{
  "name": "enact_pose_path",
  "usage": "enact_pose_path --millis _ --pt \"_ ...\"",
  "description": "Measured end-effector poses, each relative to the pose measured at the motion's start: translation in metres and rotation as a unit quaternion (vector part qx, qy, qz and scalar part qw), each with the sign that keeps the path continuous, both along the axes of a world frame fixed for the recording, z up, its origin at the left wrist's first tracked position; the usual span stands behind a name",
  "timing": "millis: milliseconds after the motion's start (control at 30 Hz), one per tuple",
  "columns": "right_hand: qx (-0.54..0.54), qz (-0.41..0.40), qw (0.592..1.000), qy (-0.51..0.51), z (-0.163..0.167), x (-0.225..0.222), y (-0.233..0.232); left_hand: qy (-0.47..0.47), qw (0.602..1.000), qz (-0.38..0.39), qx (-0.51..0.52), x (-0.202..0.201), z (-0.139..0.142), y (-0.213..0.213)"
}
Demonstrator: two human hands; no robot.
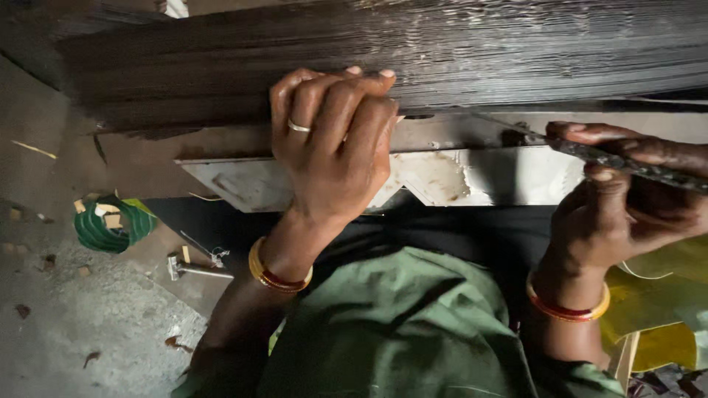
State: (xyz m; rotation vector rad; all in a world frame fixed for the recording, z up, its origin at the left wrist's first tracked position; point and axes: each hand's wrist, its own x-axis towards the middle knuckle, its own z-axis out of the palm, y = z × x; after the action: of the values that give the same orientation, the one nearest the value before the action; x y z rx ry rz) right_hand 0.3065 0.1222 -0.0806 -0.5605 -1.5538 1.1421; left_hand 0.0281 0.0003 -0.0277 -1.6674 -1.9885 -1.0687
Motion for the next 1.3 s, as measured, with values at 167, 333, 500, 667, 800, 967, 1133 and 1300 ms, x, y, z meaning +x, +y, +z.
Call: enact_pose_path --millis 167,333,500,667,800,967,1133,1300 --pt "-0.002 0.005 1.0 -0.017 0.016 -0.005 -0.004 -0.012 1.0 -0.008 -0.012 0.001 0.0 -0.003" --pt "0.042 -0.019 0.978 -0.202 0.05 -0.023 -0.002 -0.001 1.0 -0.007 -0.002 0.0 0.0 -0.003" --pt "0.047 0.1 0.975 -0.192 0.065 -0.026 0.01 -0.006 1.0 -0.018 -0.009 0.0 0.005 -0.005" --pt "0.063 0.141 0.98 -0.123 0.046 -0.023 0.0 0.002 1.0 -0.018 -0.003 -0.001 0.004 -0.005" --pt "0.075 0.081 0.993 -0.049 0.026 -0.02 -0.006 0.006 1.0 -0.026 0.008 -0.001 -0.003 -0.003" --pt "0.013 0.007 0.994 -0.113 0.026 -0.01 -0.005 0.031 0.999 -0.023 0.021 -0.002 -0.01 0.0" --pt "0.097 -0.094 0.985 -0.105 0.051 0.013 -0.023 0.025 0.999 -0.021 0.019 -0.001 -0.009 0.001" --pt "0.194 -0.173 0.95 -0.17 0.069 0.053 -0.041 0.027 0.999 -0.043 -0.009 -0.007 -0.01 0.0"
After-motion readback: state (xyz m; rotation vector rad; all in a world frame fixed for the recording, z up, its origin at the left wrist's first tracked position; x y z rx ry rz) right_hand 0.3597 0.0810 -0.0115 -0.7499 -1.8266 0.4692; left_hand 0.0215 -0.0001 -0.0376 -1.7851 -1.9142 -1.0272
